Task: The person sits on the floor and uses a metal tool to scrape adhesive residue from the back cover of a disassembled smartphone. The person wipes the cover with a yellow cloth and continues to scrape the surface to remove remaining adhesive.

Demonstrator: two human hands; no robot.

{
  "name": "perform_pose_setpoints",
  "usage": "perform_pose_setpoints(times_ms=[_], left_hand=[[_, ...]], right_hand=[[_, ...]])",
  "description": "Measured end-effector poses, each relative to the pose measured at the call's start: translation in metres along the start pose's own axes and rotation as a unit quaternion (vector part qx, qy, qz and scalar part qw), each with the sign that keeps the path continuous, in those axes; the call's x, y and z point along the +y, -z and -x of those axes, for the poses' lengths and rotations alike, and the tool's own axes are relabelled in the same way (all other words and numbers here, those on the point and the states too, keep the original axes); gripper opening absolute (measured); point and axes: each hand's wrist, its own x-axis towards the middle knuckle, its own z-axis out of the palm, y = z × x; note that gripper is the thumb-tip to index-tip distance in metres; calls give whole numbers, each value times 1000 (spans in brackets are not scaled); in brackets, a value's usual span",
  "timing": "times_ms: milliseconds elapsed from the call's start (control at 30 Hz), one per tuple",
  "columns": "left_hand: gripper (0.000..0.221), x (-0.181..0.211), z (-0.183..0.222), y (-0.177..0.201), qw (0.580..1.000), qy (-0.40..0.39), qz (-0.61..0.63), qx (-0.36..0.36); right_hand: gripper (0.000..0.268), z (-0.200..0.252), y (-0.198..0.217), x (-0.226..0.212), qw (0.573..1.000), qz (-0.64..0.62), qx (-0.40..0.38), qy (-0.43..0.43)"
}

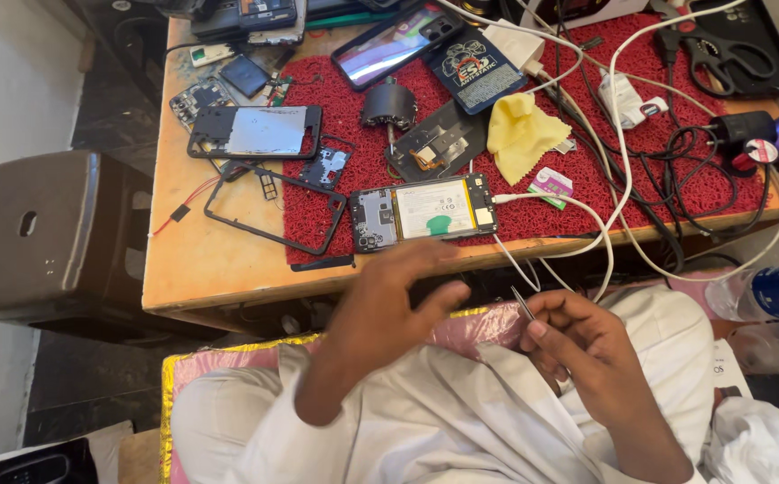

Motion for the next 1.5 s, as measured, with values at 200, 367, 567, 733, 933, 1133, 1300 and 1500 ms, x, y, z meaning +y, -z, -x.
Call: perform_pose_setpoints(times_ms=[200,367,567,733,933,1133,1300,1500], left_hand=[[16,26,15,-53,961,141,239,11],[7,31,19,-56,949,170,262,30],[5,38,19,-58,954,142,259,51],[5,42,19,-58,927,147,342,53],[7,40,20,-53,925,156,343,43],[5,42,22,-53,934,192,298,53],[6,35,23,-39,961,114,250,33],[8,40,24,-22,967,138,215,-2]], right_hand=[[22,7,-18,-13,999,51,-5,14],[21,13,-23,-16,999,23,-20,22],[22,16,-25,-14,999,16,-5,30],[22,18,-25,-15,999,43,1,32],[22,20,-22,-10,1000,14,-13,2],[22,22,-23,-5,999,29,-4,26],[21,23,-21,-3,998,57,-10,17],[20,24,-26,-13,993,101,-41,39]])
